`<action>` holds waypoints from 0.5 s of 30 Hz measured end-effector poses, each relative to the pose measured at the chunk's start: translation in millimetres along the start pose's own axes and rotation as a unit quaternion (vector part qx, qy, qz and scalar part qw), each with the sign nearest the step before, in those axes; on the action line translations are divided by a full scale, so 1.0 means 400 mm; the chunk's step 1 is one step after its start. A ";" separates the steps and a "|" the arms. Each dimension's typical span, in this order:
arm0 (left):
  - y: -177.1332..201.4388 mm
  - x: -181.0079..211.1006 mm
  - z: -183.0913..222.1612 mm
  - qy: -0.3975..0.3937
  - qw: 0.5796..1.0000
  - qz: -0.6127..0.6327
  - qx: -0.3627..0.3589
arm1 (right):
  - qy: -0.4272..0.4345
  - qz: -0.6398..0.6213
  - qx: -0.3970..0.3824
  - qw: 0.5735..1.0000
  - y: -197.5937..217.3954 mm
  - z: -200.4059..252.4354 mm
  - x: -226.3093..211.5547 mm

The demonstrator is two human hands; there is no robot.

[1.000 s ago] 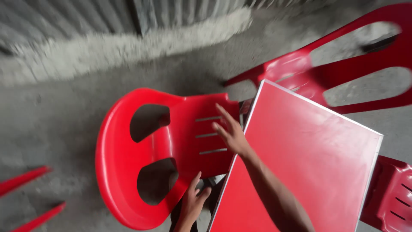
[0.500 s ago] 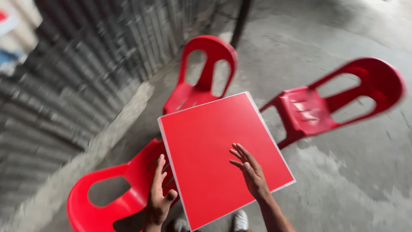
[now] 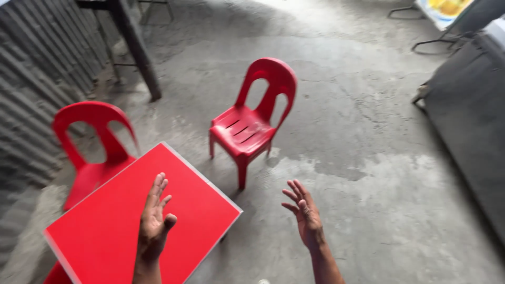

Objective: Arranging red plastic chairs and tables in a seating area and handling cleaning items.

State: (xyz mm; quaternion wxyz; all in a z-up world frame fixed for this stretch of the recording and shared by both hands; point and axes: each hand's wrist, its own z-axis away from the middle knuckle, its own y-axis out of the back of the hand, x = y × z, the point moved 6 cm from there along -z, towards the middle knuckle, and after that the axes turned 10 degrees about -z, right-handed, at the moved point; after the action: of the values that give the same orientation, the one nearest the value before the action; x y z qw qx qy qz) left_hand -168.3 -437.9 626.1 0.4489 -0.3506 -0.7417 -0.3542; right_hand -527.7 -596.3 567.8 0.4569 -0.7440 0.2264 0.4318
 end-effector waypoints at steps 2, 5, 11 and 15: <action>-0.088 0.017 -0.056 0.001 1.000 -0.004 -0.006 | -0.001 0.005 0.009 1.000 0.065 -0.001 -0.055; -0.201 0.039 -0.124 0.008 1.000 -0.018 -0.009 | -0.004 -0.002 0.012 1.000 0.162 -0.009 -0.098; -0.344 0.042 -0.276 0.008 0.996 -0.068 -0.061 | 0.015 -0.048 0.073 0.996 0.315 -0.055 -0.105; -0.405 -0.032 -0.402 -0.002 0.997 -0.058 -0.055 | -0.003 -0.045 0.080 0.996 0.375 -0.175 -0.069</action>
State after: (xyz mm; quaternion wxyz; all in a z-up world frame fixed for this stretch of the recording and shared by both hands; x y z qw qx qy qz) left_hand -232.5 -657.4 635.8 0.4064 -0.3322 -0.7411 -0.4187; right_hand -621.3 -731.1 533.2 0.5349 -0.7129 0.2254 0.3936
